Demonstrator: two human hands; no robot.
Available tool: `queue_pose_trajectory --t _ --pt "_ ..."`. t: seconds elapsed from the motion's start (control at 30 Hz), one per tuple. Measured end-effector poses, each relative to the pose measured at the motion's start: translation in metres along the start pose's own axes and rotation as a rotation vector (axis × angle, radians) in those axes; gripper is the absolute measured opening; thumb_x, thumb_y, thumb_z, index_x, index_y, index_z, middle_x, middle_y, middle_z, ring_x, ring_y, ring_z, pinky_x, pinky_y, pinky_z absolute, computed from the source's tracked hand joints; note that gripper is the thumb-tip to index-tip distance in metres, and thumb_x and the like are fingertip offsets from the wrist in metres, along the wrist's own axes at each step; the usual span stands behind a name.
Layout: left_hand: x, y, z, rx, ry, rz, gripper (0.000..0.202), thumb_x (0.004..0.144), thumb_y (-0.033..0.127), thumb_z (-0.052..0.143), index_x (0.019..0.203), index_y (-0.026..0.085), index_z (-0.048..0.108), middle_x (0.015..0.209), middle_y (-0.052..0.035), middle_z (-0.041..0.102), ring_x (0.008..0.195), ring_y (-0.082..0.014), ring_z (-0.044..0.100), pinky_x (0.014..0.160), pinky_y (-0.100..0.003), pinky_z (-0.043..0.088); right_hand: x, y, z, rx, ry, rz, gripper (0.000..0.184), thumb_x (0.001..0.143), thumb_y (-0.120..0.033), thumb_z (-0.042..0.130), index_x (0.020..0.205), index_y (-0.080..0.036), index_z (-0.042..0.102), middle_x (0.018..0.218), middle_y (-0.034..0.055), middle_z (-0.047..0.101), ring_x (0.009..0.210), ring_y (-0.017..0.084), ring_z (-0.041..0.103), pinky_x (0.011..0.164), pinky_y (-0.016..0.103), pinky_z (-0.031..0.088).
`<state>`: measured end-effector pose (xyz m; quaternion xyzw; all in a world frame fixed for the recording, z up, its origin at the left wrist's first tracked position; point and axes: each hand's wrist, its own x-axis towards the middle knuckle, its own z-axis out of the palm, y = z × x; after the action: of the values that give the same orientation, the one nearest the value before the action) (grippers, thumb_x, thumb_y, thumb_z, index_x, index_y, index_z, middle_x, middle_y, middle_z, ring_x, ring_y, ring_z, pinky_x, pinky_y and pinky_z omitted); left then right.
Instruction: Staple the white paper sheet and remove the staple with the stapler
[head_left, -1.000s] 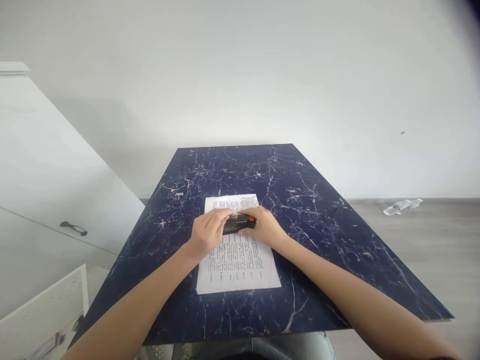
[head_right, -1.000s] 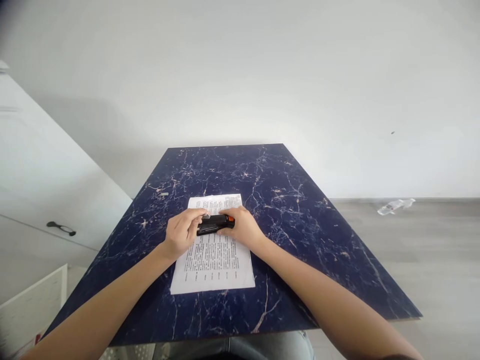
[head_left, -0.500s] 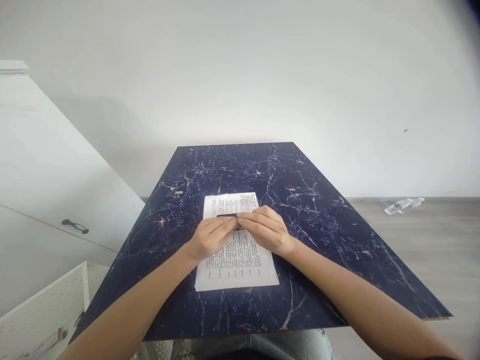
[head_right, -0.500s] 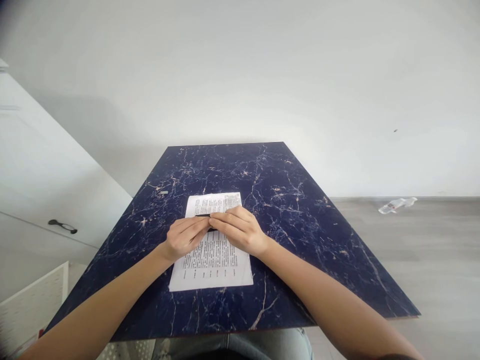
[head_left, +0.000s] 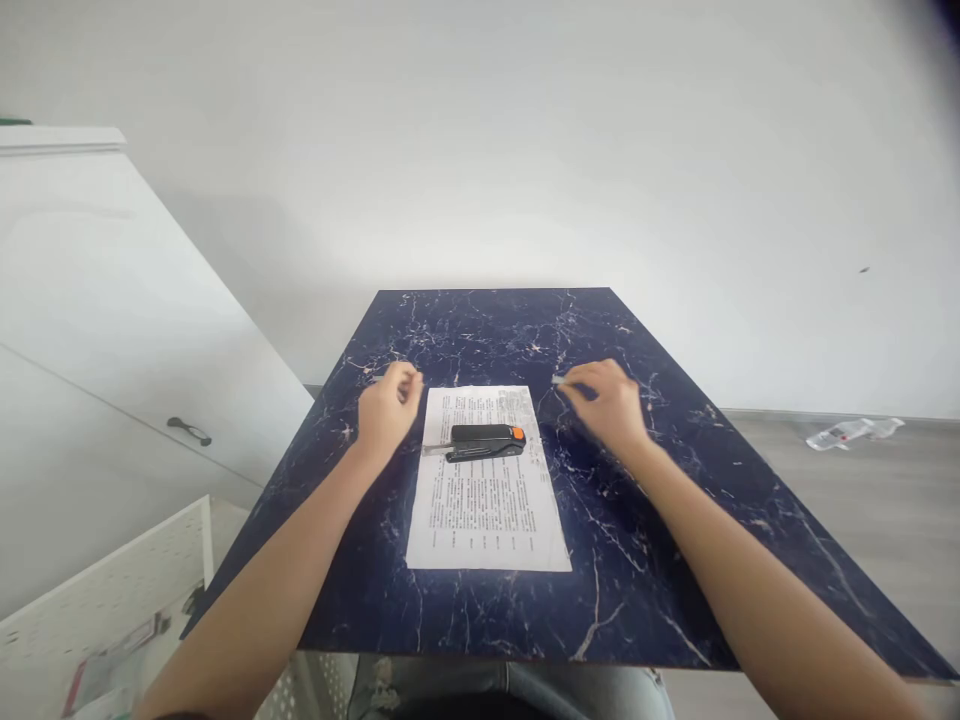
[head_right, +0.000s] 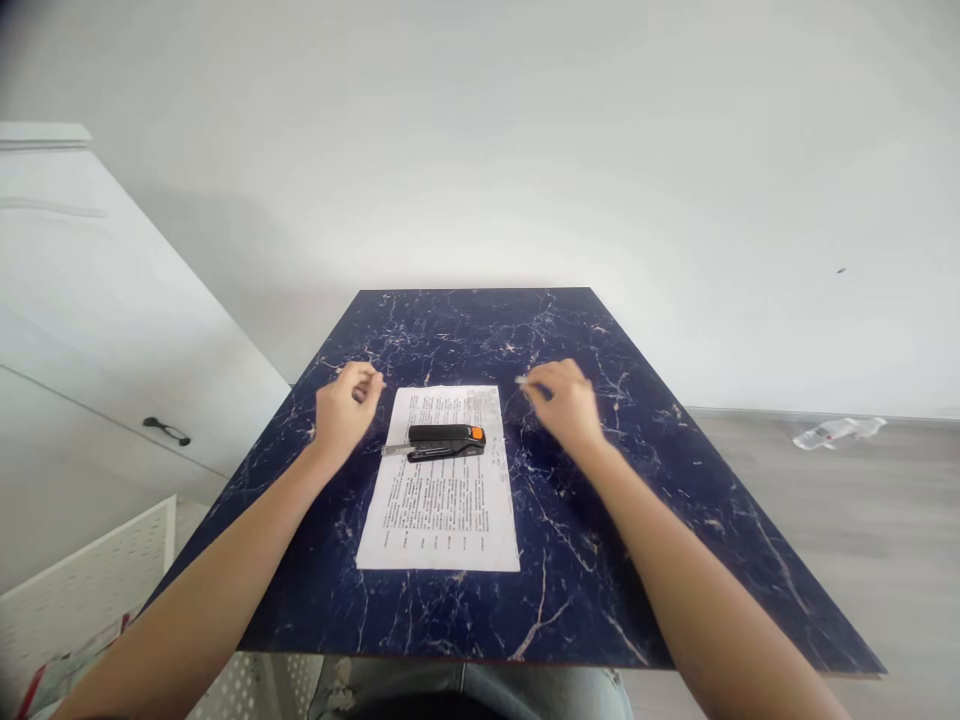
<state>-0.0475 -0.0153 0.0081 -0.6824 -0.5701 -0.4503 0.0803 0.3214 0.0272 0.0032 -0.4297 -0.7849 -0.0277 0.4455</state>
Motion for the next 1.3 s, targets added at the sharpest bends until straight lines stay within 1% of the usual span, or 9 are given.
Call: queue_pose_trajectory --t 0.13,0.23,0.37,0.5,0.6,0.77,0.87,1.0,1.3 --pt "0.013 -0.057 -0.002 0.386 -0.184 -0.282 0.028 0.096 0.015 0.055 0.121 0.015 0.068 0.124 -0.0169 0.074 0.119 -0.0326 0.069 0.102 -0.046 0.054 -0.002 0.078 -0.016 -0.26 -0.158 0.42 0.015 0.081 -0.034 0.073 0.071 -0.023 0.075 0.084 0.0082 0.079 0.081 0.031 0.071 0.092 0.051 0.052" --pt "0.012 -0.077 0.0 0.445 -0.336 -0.336 0.04 0.097 0.016 0.052 0.135 0.014 0.064 0.15 -0.0199 0.06 0.138 -0.0393 0.056 0.11 -0.057 0.048 -0.008 0.104 -0.017 -0.297 -0.239 0.539 0.017 0.079 -0.037 0.07 0.073 -0.022 0.076 0.082 0.0104 0.079 0.083 0.032 0.072 0.093 0.048 0.051" --pt "0.011 -0.078 0.0 0.392 -0.395 -0.275 0.032 0.096 0.014 0.051 0.12 0.019 0.073 0.138 -0.0164 0.07 0.13 -0.0371 0.062 0.107 -0.055 0.05 -0.01 0.108 -0.007 -0.271 -0.293 0.497 0.025 0.085 -0.04 0.064 0.087 -0.02 0.081 0.097 0.0128 0.079 0.094 0.033 0.069 0.098 0.049 0.05" --pt "0.015 -0.072 -0.003 0.323 -0.362 -0.292 0.017 0.092 0.016 0.059 0.101 0.021 0.073 0.109 -0.0135 0.079 0.108 -0.0322 0.073 0.096 -0.044 0.055 -0.011 0.105 0.001 -0.297 -0.322 0.408 0.046 0.094 -0.035 0.052 0.13 -0.017 0.074 0.129 0.0183 0.069 0.116 0.039 0.059 0.102 0.057 0.046" --pt "0.017 -0.064 -0.004 0.198 -0.271 -0.326 0.01 0.093 0.021 0.061 0.1 0.022 0.068 0.102 -0.0111 0.08 0.104 -0.029 0.076 0.096 -0.041 0.055 -0.008 0.096 -0.001 -0.297 -0.265 0.359 0.053 0.095 -0.03 0.051 0.144 -0.014 0.063 0.134 0.0211 0.064 0.122 0.041 0.054 0.104 0.059 0.045" --pt "0.01 -0.031 0.011 -0.374 -0.177 -0.367 0.015 0.092 0.031 0.067 0.1 0.02 0.061 0.096 -0.0095 0.08 0.082 -0.022 0.078 0.077 -0.033 0.061 0.0 0.034 0.0 -0.021 -0.167 0.136 0.03 0.1 -0.036 0.055 0.116 -0.02 0.075 0.114 0.014 0.073 0.113 0.034 0.063 0.104 0.056 0.049" --pt "0.002 -0.01 0.023 -0.64 -0.237 -0.412 0.028 0.086 0.04 0.076 0.097 0.018 0.062 0.089 -0.0089 0.079 0.076 -0.0221 0.077 0.069 -0.033 0.062 -0.006 -0.021 0.014 0.231 -0.311 0.087 0.034 0.098 -0.045 0.066 0.123 -0.023 0.072 0.116 0.0103 0.076 0.109 0.03 0.07 0.096 0.052 0.057" --pt "-0.005 0.0 0.03 -0.701 -0.278 -0.368 0.034 0.079 0.042 0.086 0.094 0.018 0.068 0.092 -0.0077 0.079 0.085 -0.0217 0.077 0.083 -0.035 0.063 -0.018 -0.067 0.034 0.318 -0.56 -0.032 0.067 0.083 -0.051 0.085 0.139 -0.022 0.063 0.134 0.0137 0.072 0.119 0.032 0.07 0.1 0.05 0.057" --pt "-0.008 0.007 0.032 -0.602 -0.309 -0.222 0.026 0.084 0.043 0.083 0.092 0.02 0.076 0.092 -0.0067 0.08 0.084 -0.0217 0.077 0.083 -0.037 0.063 -0.013 -0.048 0.042 0.224 -0.623 -0.109 0.047 0.088 -0.04 0.081 0.13 -0.026 0.064 0.114 0.0064 0.078 0.11 0.029 0.073 0.124 0.062 0.033"
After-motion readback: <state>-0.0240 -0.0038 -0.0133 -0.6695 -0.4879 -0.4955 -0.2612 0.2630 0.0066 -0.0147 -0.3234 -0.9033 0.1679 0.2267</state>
